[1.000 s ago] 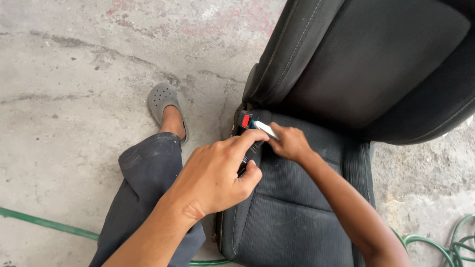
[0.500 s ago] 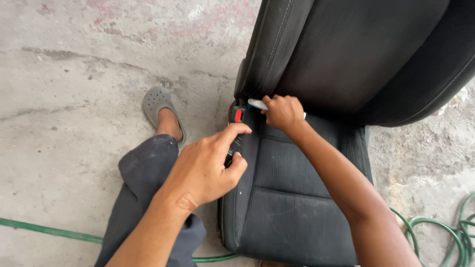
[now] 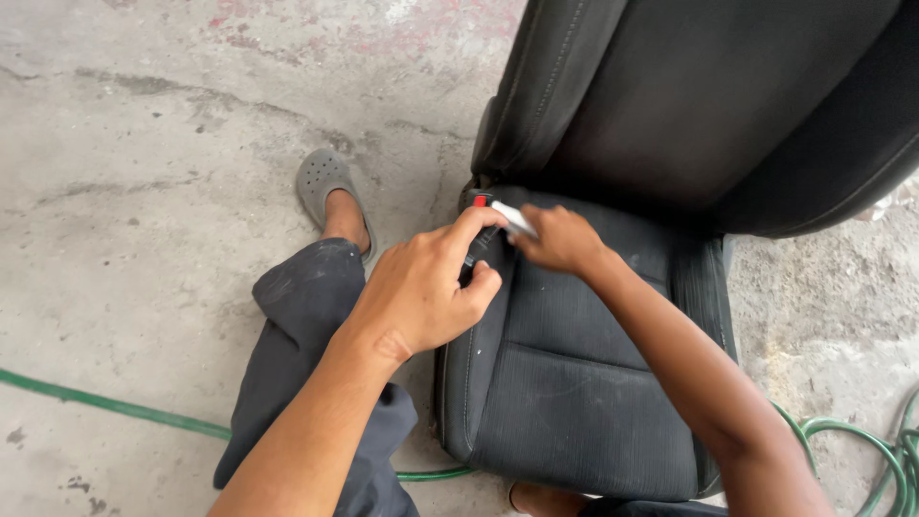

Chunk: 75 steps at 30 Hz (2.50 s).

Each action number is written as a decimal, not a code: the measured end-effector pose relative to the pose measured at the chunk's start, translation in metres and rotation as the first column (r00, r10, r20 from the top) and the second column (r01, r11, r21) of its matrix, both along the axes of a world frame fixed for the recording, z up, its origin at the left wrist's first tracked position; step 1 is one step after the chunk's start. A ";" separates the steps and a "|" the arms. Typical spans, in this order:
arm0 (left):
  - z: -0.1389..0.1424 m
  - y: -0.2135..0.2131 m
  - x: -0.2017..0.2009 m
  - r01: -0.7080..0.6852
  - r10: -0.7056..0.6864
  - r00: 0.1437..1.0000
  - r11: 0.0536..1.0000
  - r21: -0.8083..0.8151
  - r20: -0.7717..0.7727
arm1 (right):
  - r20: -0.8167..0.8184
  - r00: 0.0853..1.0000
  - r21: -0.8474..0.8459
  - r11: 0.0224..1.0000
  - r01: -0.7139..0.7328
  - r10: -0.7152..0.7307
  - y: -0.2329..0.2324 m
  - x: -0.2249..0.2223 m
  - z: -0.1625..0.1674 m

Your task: The person sits on the floor next to a detached fabric car seat, sprays cleaning solution from a spray bottle onto the seat, scrubs the fabric with a brush, and wipes the surface with a white cloth, repeating the spray, scrub, and wipe steps over different areas of the seat cushion.

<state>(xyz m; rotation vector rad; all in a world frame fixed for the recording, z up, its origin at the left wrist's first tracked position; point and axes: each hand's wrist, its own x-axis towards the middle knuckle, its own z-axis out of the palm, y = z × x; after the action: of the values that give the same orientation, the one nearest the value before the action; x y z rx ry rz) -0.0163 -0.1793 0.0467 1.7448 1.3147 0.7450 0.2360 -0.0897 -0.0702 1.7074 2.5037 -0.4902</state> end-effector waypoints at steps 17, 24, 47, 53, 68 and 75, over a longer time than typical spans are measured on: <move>-0.037 -0.004 -0.017 -0.051 0.043 0.997 0.990 0.135 0.063 | 0.291 0.834 -0.335 0.866 -0.371 0.469 -0.170 -0.050 -0.007; -0.056 -0.015 -0.012 -0.027 0.013 0.997 0.983 0.184 0.077 | 0.222 0.948 0.043 0.969 -0.244 0.229 -0.147 -0.034 -0.016; -0.045 -0.025 0.001 0.055 -0.034 0.979 0.994 0.099 -0.202 | 0.129 0.989 -0.179 0.983 -0.050 0.074 -0.332 0.047 0.085; -0.032 -0.041 0.032 0.091 -0.069 0.908 0.995 0.036 -0.414 | -0.012 0.985 -0.261 0.950 -0.170 0.172 -0.364 0.047 0.093; 0.037 -0.081 0.089 0.048 -0.067 0.994 0.976 0.212 0.084 | -0.262 0.919 0.007 0.953 -0.303 0.294 -0.392 0.049 0.111; 0.027 -0.050 0.132 0.057 -0.045 0.990 0.994 0.090 -0.133 | -0.101 0.982 -0.028 0.986 -0.163 0.160 -0.399 0.092 0.084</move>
<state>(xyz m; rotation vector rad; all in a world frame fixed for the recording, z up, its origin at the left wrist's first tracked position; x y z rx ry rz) 0.1162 -0.2296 0.0737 1.9230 1.3351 0.6832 0.3279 -0.4886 0.0140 1.4858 2.6554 -0.6156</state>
